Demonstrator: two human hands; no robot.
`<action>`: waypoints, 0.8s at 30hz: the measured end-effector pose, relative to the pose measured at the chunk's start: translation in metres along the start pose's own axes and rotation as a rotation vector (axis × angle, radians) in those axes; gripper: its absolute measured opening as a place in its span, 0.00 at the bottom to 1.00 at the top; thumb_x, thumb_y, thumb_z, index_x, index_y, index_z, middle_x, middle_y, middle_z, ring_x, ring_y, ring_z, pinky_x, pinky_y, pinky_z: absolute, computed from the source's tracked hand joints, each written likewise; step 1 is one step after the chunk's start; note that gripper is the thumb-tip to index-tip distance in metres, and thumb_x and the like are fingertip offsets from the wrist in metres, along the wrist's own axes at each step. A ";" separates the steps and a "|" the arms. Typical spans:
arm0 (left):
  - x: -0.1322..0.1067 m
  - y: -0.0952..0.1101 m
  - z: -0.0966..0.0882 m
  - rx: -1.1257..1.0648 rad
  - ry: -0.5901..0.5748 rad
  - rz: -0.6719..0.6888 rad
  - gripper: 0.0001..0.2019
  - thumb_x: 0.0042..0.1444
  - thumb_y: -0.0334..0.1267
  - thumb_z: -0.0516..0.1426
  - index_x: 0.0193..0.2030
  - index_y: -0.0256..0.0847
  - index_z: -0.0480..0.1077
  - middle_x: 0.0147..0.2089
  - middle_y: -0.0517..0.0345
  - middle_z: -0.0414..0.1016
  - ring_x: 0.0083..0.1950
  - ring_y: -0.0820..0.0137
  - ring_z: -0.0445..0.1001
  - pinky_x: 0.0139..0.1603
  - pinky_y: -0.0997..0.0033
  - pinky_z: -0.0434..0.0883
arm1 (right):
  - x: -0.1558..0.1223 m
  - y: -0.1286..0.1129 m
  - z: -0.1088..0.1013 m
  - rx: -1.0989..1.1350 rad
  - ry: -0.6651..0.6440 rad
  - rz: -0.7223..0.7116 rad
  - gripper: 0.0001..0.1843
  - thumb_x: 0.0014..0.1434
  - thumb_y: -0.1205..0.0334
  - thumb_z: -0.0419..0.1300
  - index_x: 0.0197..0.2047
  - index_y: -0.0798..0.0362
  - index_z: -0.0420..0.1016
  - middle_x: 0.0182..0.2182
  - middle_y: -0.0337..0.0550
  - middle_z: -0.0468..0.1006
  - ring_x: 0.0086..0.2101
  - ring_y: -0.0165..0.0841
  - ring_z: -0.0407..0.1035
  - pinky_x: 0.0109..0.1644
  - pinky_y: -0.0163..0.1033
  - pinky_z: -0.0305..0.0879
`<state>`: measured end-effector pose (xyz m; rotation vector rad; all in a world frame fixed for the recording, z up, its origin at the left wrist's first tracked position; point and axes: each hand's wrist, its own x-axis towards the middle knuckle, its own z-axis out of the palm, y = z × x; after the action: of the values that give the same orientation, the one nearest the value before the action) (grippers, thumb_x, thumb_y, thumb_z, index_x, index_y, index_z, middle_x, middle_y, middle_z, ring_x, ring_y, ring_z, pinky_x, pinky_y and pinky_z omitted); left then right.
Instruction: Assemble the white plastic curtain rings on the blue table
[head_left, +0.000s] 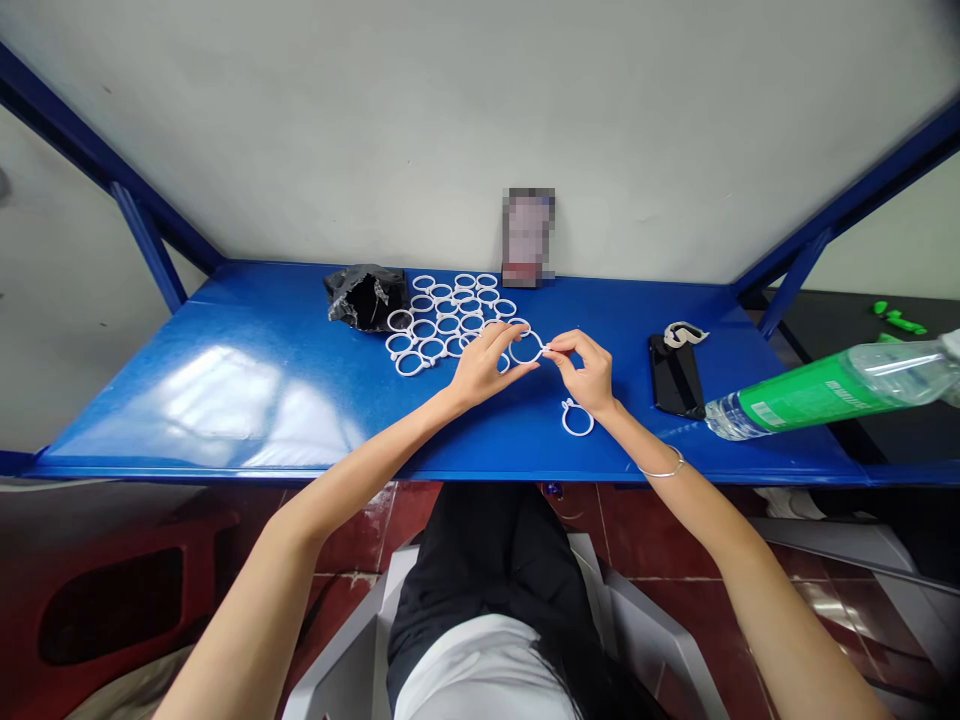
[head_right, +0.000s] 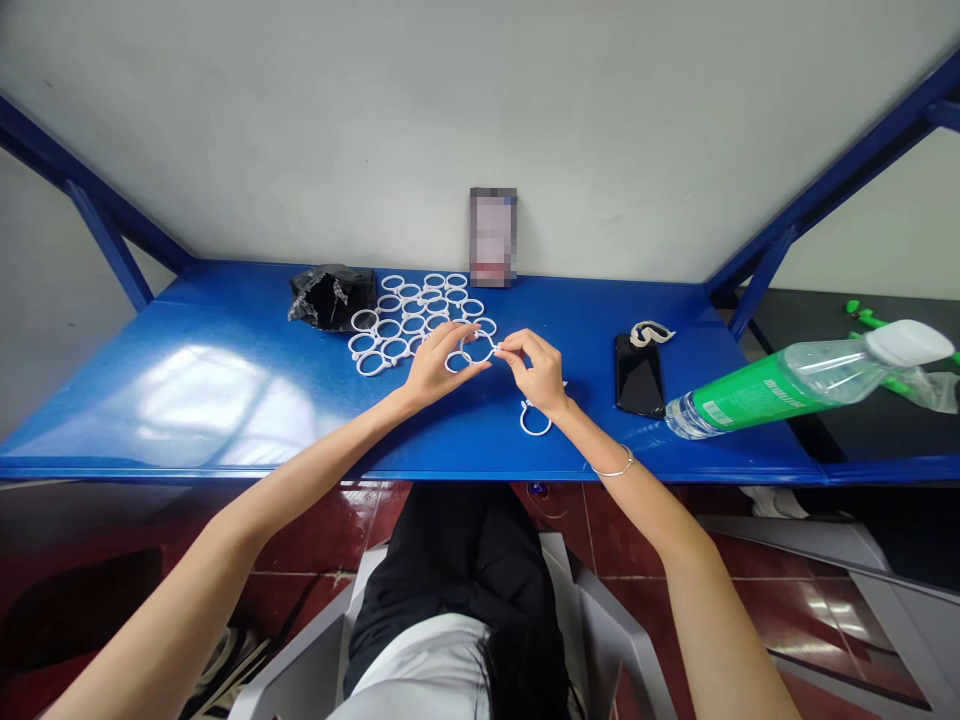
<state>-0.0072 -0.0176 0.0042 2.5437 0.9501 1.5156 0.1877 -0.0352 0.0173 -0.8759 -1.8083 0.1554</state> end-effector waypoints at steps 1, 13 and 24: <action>0.000 0.000 0.000 0.001 0.002 0.002 0.22 0.63 0.51 0.58 0.57 0.37 0.67 0.43 0.49 0.76 0.44 0.66 0.76 0.43 0.67 0.74 | 0.000 0.000 0.000 0.000 0.002 -0.007 0.07 0.63 0.60 0.62 0.32 0.50 0.73 0.31 0.41 0.80 0.30 0.32 0.74 0.32 0.38 0.71; -0.002 -0.001 0.000 0.019 -0.041 -0.039 0.23 0.63 0.53 0.57 0.56 0.38 0.67 0.42 0.48 0.76 0.44 0.65 0.76 0.43 0.66 0.75 | 0.000 0.000 0.000 -0.016 -0.012 0.010 0.10 0.63 0.56 0.62 0.31 0.49 0.73 0.30 0.41 0.79 0.30 0.34 0.74 0.33 0.40 0.71; -0.002 0.000 0.000 0.004 -0.042 -0.029 0.23 0.63 0.52 0.56 0.56 0.36 0.67 0.42 0.48 0.76 0.44 0.66 0.76 0.41 0.68 0.76 | 0.001 0.000 0.000 0.018 -0.006 -0.010 0.10 0.63 0.57 0.62 0.30 0.50 0.72 0.29 0.41 0.79 0.30 0.33 0.74 0.33 0.39 0.70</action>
<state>-0.0078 -0.0182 0.0024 2.5422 0.9818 1.4476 0.1877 -0.0351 0.0183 -0.8542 -1.8139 0.1678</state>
